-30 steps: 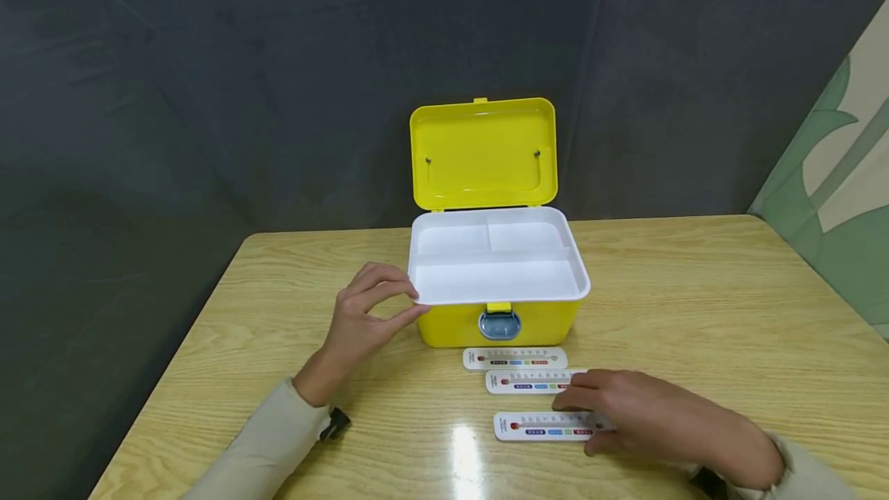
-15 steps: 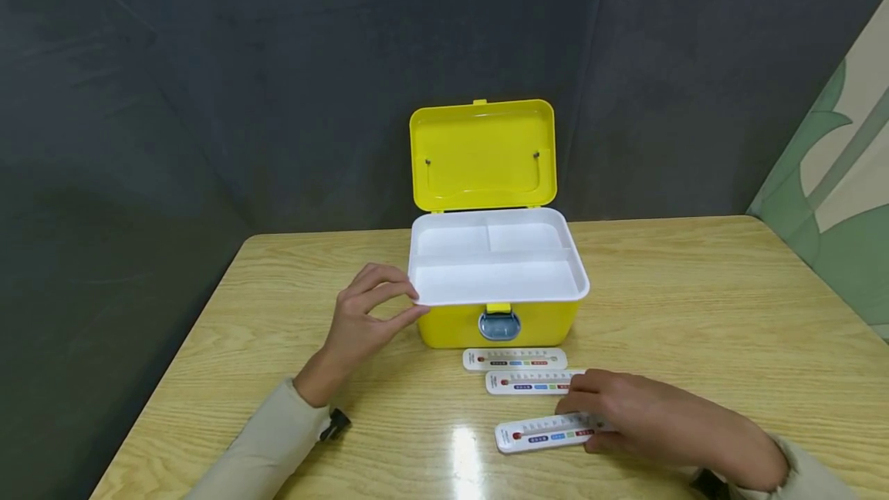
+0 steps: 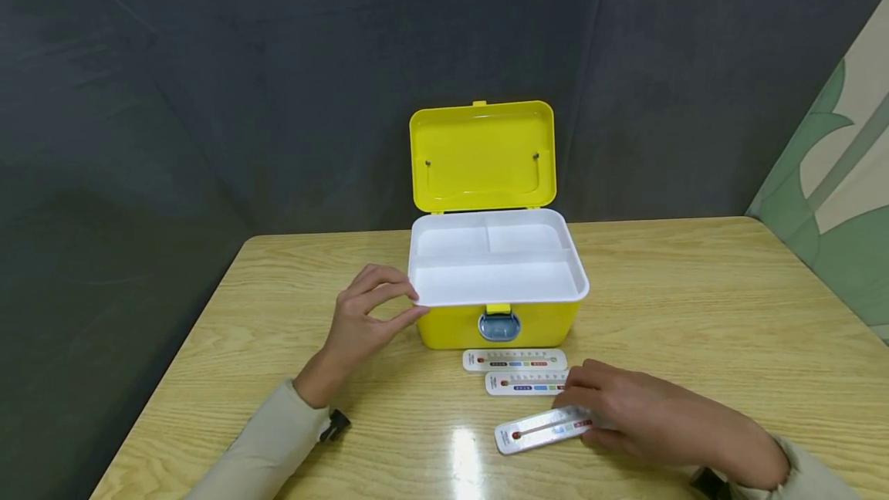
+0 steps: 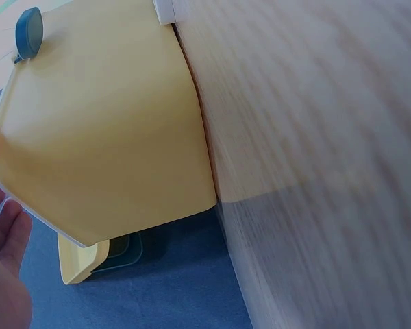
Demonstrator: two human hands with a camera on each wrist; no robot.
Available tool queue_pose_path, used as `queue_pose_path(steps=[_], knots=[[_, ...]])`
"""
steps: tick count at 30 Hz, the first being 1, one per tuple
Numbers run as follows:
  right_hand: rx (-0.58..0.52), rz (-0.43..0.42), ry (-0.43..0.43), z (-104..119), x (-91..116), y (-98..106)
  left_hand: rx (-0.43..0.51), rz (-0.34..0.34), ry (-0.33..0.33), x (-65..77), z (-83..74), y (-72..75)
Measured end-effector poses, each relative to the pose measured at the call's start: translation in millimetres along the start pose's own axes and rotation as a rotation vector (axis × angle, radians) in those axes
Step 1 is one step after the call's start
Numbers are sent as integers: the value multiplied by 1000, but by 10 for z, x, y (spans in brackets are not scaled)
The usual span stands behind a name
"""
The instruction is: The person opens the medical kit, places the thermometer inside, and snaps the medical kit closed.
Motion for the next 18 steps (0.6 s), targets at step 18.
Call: queue_pose_path(steps=[18], knots=[[16, -181, -39, -31, 16, 86, -6, 5, -11, 12, 20, -8]])
Point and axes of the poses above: each hand's wrist, its own x-axis away from the middle knuckle, its own y-axis out of the back of the hand, z = x × y, the point moved 5 cm from there along -x, towards the middle knuckle, and after that the axes turned 2 degrees about z, right-handed, at the moved point
